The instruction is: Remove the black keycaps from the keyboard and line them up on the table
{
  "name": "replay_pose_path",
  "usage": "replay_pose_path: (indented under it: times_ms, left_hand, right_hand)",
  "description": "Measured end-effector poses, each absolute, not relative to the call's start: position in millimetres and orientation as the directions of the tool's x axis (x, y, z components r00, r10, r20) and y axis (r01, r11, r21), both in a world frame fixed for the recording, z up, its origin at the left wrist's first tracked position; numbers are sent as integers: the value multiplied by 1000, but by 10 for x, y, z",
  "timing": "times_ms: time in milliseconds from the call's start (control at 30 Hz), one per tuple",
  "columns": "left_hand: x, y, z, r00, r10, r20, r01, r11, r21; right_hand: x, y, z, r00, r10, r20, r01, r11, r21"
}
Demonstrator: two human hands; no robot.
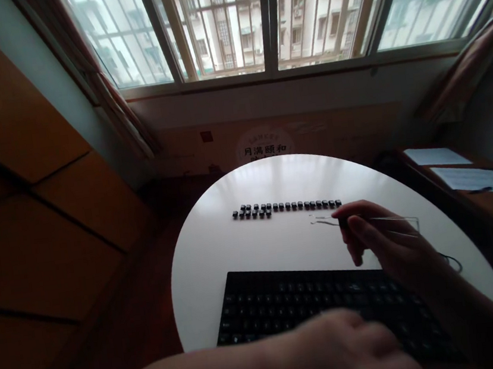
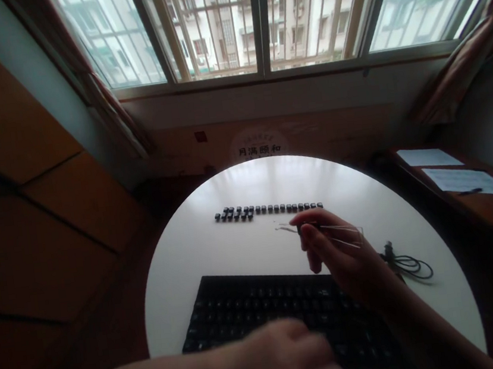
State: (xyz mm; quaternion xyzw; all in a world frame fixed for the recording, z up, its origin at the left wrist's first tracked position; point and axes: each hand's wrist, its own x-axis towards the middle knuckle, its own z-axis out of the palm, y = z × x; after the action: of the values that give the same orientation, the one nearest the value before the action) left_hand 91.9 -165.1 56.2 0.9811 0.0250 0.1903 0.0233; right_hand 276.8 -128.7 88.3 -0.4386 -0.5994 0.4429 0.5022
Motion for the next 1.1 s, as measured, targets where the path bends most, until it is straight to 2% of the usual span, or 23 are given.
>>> replay_pose_path:
  times_ms: [33,67,133,200,267,333,433,533,600,733,933,1100]
  left_hand:
    - [825,-1426,654,907,91,411,72,-995,62]
    - [729,-1187,741,833,213,510,185,-977,106]
    - [561,-717,879,569,481,667,411,-869,276]
    - [457,-335,930,412,656,632,512,-741,435]
    - [427,-95,864,466,729,501,515,-684,516]
    - [444,5,693,529,754,391,507,-649,567]
    - [480,-3,375,625,760,180,543,-588,599]
    - [462,-28,174,795,600,-89,528,-612,588]
    - [419,-3,137,834,520,-186,516,-611,600]
    - [333,74,161,852,469,-231,497,-589,637]
    - [308,57,133,843,489,-224,514,-611,602]
    - [285,71,89,837,512,-194,508,-595,623]
  right_hand:
    - [2782,-1236,886,-114,973,199,67,207,-976]
    - [2798,-1191,896,-114,975,189,50,196,-979]
    - [2811,-1120,930,-121,973,197,-6,198,-980]
    - [2774,-1065,966,-132,964,229,-80,220,-972]
    - [2688,-1026,971,-158,951,265,-159,240,-958]
    - [2576,-1000,914,-217,939,267,-210,222,-952]
    - [2423,-976,709,-310,930,199,-198,141,-970]
    - [2344,-960,450,-352,926,138,-133,96,-986]
    - [2322,-955,301,-374,920,118,-94,89,-992]
    - [2256,-953,72,-375,914,154,-87,131,-988]
    - [2083,-929,-179,-386,907,167,-69,152,-986]
    - [2074,-899,-188,-376,900,221,60,262,-963]
